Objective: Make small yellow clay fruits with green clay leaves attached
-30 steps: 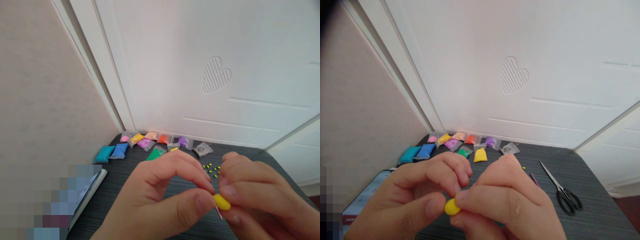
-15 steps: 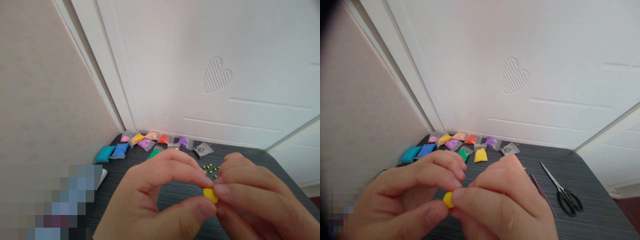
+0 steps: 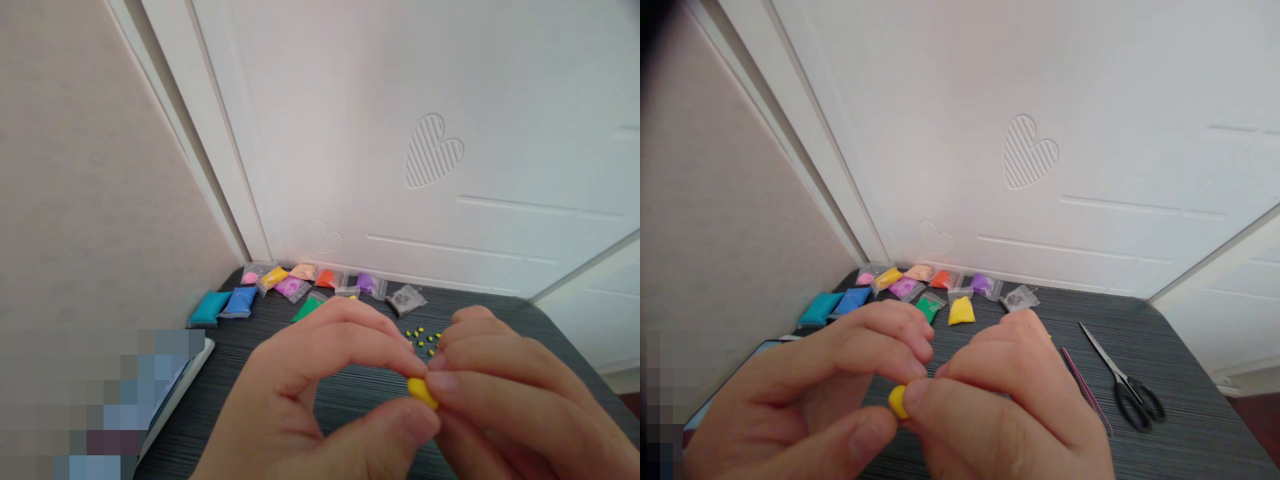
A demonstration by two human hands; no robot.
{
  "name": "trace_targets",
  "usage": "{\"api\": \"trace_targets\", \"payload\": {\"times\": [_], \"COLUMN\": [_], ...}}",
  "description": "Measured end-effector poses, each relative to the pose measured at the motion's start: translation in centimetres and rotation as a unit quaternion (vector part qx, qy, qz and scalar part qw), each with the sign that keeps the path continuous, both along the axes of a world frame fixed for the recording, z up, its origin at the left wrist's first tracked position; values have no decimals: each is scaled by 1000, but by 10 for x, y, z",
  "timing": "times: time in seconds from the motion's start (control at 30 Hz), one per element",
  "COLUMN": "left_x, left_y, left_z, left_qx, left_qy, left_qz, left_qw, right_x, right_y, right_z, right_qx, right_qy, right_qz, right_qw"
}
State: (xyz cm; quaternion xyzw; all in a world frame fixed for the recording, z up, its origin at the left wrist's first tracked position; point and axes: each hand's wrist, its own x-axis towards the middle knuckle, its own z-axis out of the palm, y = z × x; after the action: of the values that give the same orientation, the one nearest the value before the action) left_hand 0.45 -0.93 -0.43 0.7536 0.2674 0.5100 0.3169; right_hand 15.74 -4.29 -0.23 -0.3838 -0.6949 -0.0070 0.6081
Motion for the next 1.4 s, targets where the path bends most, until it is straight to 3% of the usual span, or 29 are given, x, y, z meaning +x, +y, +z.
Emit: {"api": "trace_targets", "payload": {"times": [0.3, 0.6, 0.8, 0.97, 1.17, 1.4], "left_x": [-1, 0, 4, 2, 1, 4], "left_y": [0, 3, 2, 1, 2, 0], "left_z": [1, -2, 4, 6, 8, 9], "left_qx": [-17, -46, -92, -159, -188, -194], "left_qy": [-15, -56, -65, -68, -62, -54], "left_qz": [-17, -39, -91, -90, -112, -91], "left_qw": [1000, 997, 989, 981, 974, 975], "right_x": [-3, 0, 5, 3, -1, -2], "right_y": [1, -3, -1, -1, -1, 1], "right_z": [0, -5, -5, -1, 0, 3], "right_qx": [-18, -17, -23, -31, -41, -35], "right_qy": [46, 22, -10, 9, 30, 23], "right_qz": [11, 32, 45, 32, 9, 11], "right_qw": [999, 999, 999, 999, 999, 999]}}
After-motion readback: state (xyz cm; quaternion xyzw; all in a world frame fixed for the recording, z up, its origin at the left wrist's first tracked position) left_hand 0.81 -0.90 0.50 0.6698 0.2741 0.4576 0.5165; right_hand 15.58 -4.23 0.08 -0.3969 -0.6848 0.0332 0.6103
